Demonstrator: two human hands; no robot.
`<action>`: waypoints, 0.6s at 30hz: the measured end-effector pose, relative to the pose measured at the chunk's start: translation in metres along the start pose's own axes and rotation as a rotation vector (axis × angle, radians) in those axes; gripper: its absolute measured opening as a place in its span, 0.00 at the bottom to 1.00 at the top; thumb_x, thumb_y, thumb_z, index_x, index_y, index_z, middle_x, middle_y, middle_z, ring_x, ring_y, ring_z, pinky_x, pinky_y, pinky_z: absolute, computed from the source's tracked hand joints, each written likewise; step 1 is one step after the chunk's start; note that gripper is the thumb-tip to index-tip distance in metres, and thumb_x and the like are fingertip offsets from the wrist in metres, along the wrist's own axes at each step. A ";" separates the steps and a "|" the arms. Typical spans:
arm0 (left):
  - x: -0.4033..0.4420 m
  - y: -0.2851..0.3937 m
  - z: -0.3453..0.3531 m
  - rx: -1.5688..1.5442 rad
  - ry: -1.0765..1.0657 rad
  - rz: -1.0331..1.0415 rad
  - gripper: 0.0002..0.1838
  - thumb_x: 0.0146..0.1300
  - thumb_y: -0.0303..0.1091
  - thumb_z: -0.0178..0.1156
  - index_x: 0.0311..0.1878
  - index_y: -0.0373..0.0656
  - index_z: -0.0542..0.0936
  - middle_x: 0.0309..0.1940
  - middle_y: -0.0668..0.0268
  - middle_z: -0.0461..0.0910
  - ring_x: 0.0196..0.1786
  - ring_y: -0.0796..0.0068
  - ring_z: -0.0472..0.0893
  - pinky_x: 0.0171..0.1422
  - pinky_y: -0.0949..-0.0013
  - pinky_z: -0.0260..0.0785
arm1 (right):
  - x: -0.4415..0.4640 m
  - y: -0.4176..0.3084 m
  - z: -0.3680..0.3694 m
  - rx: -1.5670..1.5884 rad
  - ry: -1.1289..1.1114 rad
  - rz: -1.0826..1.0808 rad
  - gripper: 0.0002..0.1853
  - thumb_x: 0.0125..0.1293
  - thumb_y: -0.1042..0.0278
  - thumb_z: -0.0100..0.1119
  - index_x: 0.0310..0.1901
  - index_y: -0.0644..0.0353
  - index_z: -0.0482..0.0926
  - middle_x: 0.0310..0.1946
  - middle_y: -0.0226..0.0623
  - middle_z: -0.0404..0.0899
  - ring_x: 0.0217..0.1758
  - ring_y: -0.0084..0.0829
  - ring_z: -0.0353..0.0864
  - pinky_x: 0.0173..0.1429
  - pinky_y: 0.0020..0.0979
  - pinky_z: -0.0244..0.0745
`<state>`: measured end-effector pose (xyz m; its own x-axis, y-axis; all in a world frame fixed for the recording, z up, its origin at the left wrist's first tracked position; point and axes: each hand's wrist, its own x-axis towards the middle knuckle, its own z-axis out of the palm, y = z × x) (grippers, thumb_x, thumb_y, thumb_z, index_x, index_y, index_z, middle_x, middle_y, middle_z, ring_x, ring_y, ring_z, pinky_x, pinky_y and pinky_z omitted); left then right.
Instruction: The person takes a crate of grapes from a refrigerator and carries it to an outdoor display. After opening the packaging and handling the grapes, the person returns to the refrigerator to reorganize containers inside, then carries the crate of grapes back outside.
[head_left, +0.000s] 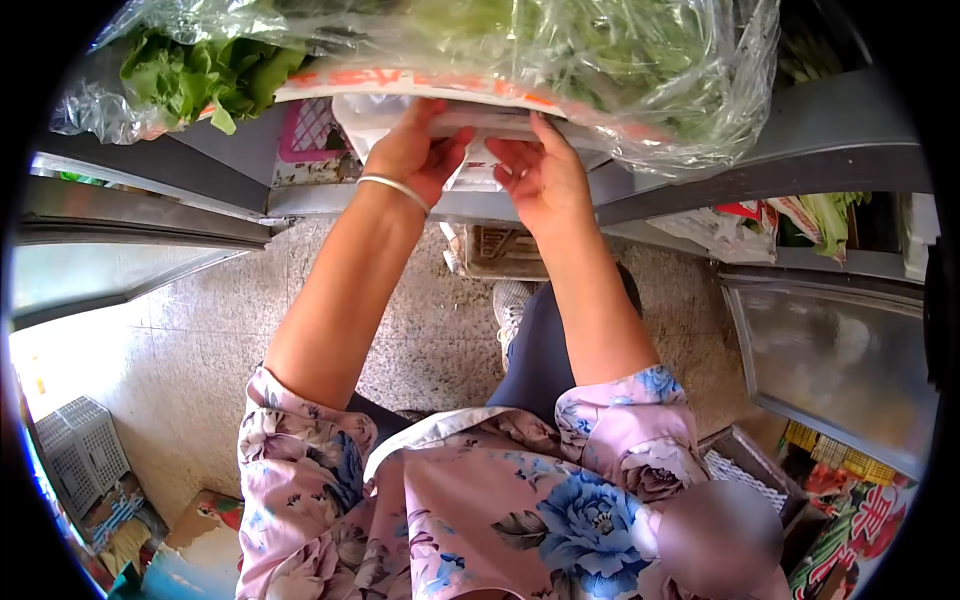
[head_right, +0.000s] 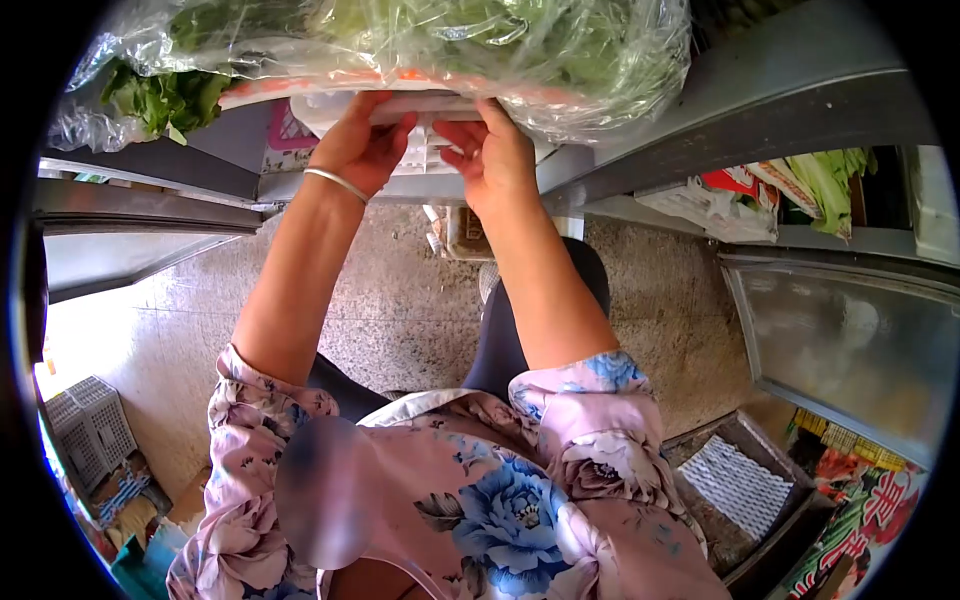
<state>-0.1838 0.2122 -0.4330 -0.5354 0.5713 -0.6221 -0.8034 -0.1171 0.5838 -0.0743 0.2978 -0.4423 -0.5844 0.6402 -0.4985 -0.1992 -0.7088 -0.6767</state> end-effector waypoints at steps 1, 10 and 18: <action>0.001 -0.003 0.004 0.000 0.004 -0.008 0.11 0.60 0.39 0.54 0.40 0.43 0.73 0.33 0.65 0.74 0.34 0.74 0.76 0.32 0.78 0.72 | 0.003 0.000 -0.001 0.072 -0.044 -0.078 0.14 0.61 0.62 0.52 0.46 0.59 0.69 0.35 0.37 0.75 0.35 0.32 0.79 0.33 0.29 0.73; 0.022 0.022 -0.019 -0.229 -0.143 -0.179 0.07 0.60 0.30 0.53 0.41 0.42 0.73 0.39 0.61 0.76 0.39 0.70 0.77 0.37 0.76 0.77 | 0.008 0.019 0.026 0.147 0.005 -0.219 0.11 0.60 0.67 0.53 0.43 0.61 0.71 0.31 0.37 0.76 0.26 0.29 0.80 0.22 0.23 0.75; 0.015 0.012 -0.035 -0.083 -0.128 0.109 0.05 0.57 0.33 0.55 0.35 0.45 0.74 0.31 0.67 0.75 0.32 0.74 0.76 0.30 0.83 0.73 | 0.001 0.024 0.024 0.136 -0.123 -0.098 0.11 0.60 0.68 0.55 0.39 0.64 0.68 0.33 0.36 0.72 0.35 0.38 0.81 0.29 0.35 0.80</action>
<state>-0.2103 0.1908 -0.4539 -0.5868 0.6500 -0.4829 -0.7642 -0.2474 0.5957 -0.0987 0.2741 -0.4458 -0.6471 0.6728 -0.3586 -0.3593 -0.6840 -0.6349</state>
